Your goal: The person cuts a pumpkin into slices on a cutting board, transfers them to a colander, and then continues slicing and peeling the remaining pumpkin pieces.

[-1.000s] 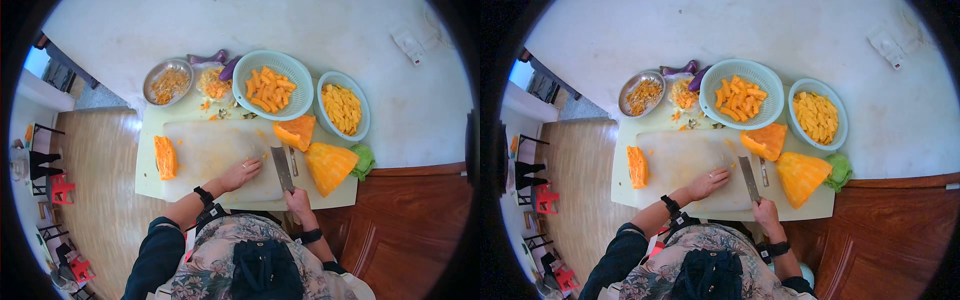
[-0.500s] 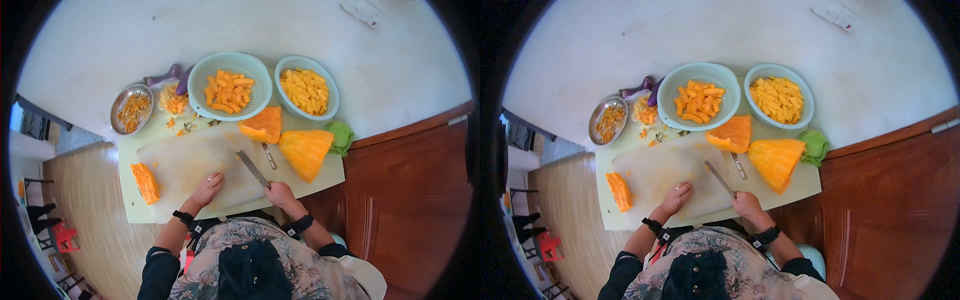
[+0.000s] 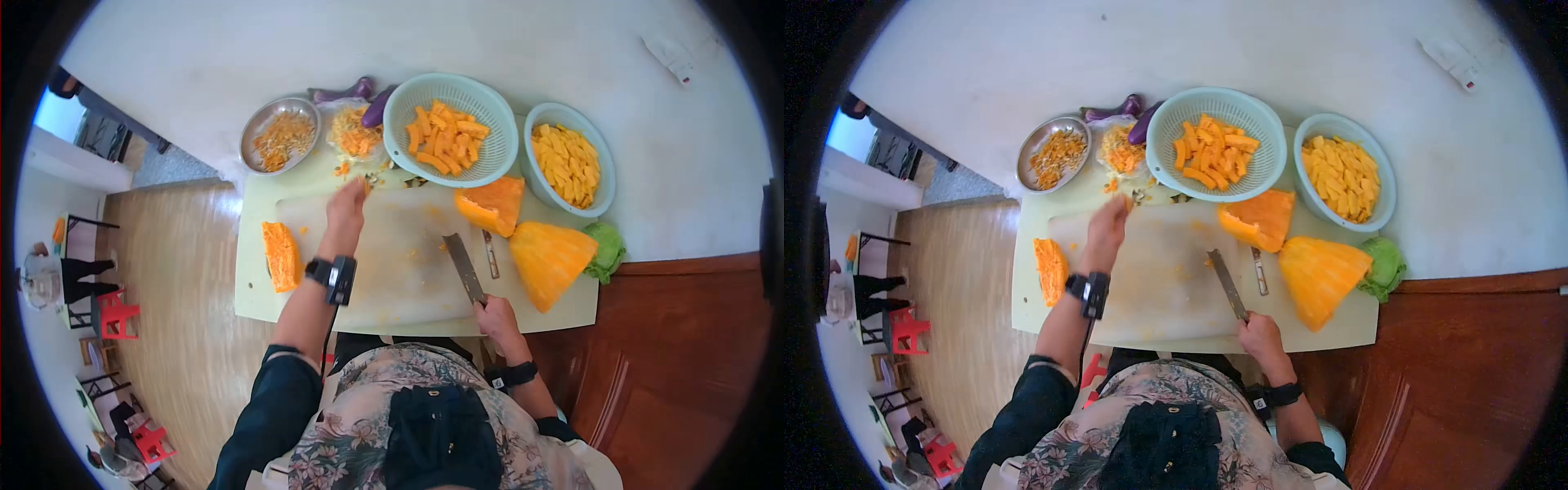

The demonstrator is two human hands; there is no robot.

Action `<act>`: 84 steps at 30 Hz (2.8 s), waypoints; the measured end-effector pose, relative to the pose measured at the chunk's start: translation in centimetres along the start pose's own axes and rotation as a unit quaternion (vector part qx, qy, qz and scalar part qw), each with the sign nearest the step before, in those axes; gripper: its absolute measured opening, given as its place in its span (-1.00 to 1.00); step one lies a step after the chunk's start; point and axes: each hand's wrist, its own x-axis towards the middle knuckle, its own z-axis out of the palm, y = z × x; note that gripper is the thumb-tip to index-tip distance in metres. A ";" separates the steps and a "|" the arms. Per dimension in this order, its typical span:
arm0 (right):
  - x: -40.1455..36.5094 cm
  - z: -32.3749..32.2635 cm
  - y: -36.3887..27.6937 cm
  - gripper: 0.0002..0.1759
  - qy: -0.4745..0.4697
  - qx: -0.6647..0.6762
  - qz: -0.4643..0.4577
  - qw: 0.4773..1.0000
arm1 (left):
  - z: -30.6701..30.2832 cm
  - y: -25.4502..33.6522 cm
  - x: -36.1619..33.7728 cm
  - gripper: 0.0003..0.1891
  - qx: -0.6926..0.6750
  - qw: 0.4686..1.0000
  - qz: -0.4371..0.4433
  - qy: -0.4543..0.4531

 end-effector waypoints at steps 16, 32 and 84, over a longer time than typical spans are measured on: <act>0.4 0.5 -0.5 -0.68 0.010 -0.111 -0.051 0.992 | 3.0 11.6 1.8 -0.70 0.503 0.812 0.259 -0.146; 2.9 0.2 -4.4 -0.72 -0.097 -0.003 -0.006 0.995 | -16.9 9.6 -7.9 -0.37 0.613 0.760 0.142 0.162; 3.9 2.5 -12.8 -0.69 -0.115 -0.101 -0.193 0.969 | -5.1 3.1 -14.0 -0.59 0.822 0.441 0.302 -0.198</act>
